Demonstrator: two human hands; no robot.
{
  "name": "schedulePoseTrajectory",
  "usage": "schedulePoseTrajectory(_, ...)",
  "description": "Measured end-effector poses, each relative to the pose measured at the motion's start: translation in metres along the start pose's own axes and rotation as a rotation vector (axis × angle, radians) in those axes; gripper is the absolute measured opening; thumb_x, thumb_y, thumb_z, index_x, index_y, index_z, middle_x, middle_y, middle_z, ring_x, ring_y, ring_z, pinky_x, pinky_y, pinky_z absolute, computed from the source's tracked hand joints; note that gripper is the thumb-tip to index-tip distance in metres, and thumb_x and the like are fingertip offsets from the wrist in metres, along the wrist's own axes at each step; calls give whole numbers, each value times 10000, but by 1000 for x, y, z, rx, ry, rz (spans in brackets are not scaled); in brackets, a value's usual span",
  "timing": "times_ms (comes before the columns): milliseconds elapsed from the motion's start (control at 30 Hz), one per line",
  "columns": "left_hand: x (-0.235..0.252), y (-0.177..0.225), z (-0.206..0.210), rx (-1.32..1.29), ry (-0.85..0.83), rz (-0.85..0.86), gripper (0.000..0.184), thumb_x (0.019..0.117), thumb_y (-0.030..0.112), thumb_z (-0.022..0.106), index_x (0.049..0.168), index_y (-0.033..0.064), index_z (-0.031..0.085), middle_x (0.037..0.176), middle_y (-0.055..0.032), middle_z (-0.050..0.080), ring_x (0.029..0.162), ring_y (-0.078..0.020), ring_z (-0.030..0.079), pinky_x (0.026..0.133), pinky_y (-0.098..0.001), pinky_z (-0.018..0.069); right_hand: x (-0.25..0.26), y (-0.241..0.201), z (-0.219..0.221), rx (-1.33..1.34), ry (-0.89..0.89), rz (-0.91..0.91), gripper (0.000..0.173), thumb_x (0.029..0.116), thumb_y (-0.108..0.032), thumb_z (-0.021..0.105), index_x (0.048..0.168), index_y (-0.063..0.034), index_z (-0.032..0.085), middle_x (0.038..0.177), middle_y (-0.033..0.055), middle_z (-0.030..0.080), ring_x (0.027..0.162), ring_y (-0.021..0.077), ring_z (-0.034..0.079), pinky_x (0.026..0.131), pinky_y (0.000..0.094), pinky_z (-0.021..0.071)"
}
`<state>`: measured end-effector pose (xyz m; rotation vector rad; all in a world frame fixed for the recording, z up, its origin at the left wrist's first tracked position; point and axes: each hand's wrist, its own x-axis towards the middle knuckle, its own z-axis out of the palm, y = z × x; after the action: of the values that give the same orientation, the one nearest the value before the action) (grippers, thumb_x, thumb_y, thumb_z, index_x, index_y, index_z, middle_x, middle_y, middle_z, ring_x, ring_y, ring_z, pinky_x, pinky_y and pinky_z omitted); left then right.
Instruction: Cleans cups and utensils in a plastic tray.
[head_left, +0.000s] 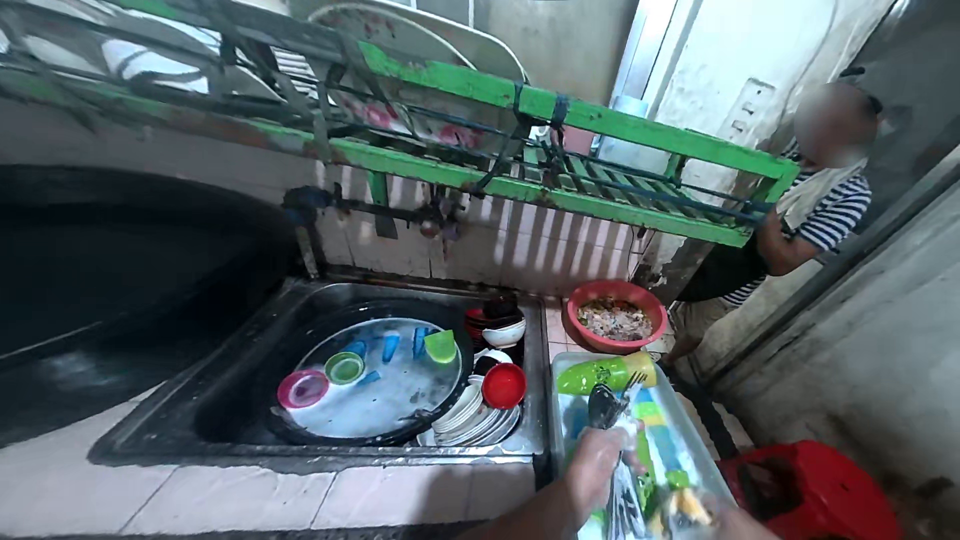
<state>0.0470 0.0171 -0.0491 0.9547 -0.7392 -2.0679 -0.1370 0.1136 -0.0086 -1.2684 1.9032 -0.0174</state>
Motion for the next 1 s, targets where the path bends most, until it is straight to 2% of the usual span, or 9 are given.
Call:
schedulePoseTrajectory(133, -4, -6, 4, 235, -82, -166, 59, 1006, 89, 585, 994, 34, 605, 712, -20, 595, 563, -125, 596, 556, -282, 553, -3, -25, -19, 653, 435, -143, 455, 874, -126, 739, 1292, -23, 591, 1041, 132, 713, 881, 217, 716, 785, 413, 616)
schedulePoseTrajectory(300, -7, -9, 8, 331, -64, -200, 152, 1021, 121, 591, 1121, 7, 604, 782, -39, 637, 577, -120, 615, 551, -271, 551, 23, -39, 3, 679, 689, -122, 431, 908, -122, 740, 1298, 10, 613, 1106, 183, 696, 971, 255, 688, 872, 475, 562)
schedulePoseTrajectory(467, -7, -8, 4, 455, 45, -192, 160, 958, 40, 596, 1099, 7, 527, 694, -35, 561, 543, -114, 565, 541, -264, 508, 34, -45, 27, 412, 550, -198, 519, 943, -196, 704, 1380, 29, 538, 1222, 214, 669, 1131, 292, 659, 1013, 487, 515)
schedulePoseTrajectory(600, -7, -11, 5, 472, 41, -209, 197, 944, 30, 595, 1119, 13, 507, 705, -36, 545, 530, -112, 534, 517, -264, 477, 47, -27, 4, 193, 822, -317, 444, 954, -178, 682, 1333, 39, 604, 1207, 226, 695, 1131, 345, 679, 1020, 535, 517)
schedulePoseTrajectory(700, -7, -10, 3, 389, 64, -183, 139, 944, 22, 604, 1054, 17, 519, 658, -28, 547, 496, -100, 531, 487, -244, 472, 60, -19, -16, 488, 982, -322, 398, 980, -182, 642, 1297, 53, 591, 1134, 191, 691, 1004, 258, 690, 912, 468, 567)
schedulePoseTrajectory(800, -8, -10, 3, 363, 14, -165, 63, 917, 4, 609, 952, 18, 558, 629, -26, 582, 507, -103, 563, 501, -246, 487, 56, -17, -14, 739, 791, -293, 372, 1042, -275, 520, 1240, 30, 602, 988, 126, 681, 853, 174, 675, 769, 378, 592)
schedulePoseTrajectory(867, -10, -10, 6, 367, -53, -175, 49, 932, 21, 612, 901, 29, 575, 627, -20, 597, 511, -102, 576, 505, -247, 495, 37, -30, -2, 611, 626, -188, 447, 1014, -301, 583, 1321, 25, 571, 1076, 179, 688, 944, 247, 687, 848, 449, 577)
schedulePoseTrajectory(933, -12, -9, 7, 379, -102, -208, 85, 989, 105, 609, 940, 37, 596, 657, -12, 617, 528, -99, 602, 516, -245, 520, 28, -33, 1, 542, 672, -162, 495, 1006, -271, 643, 1369, 53, 551, 1182, 229, 676, 1064, 302, 672, 963, 504, 530)
schedulePoseTrajectory(1000, -12, -11, 6, 400, -117, -229, 160, 1022, 196, 602, 1007, 38, 617, 694, -8, 610, 547, -106, 603, 531, -254, 535, 38, -15, -13, 667, 842, -294, 400, 1014, -220, 594, 1298, 61, 583, 1060, 176, 696, 925, 237, 692, 851, 444, 586)
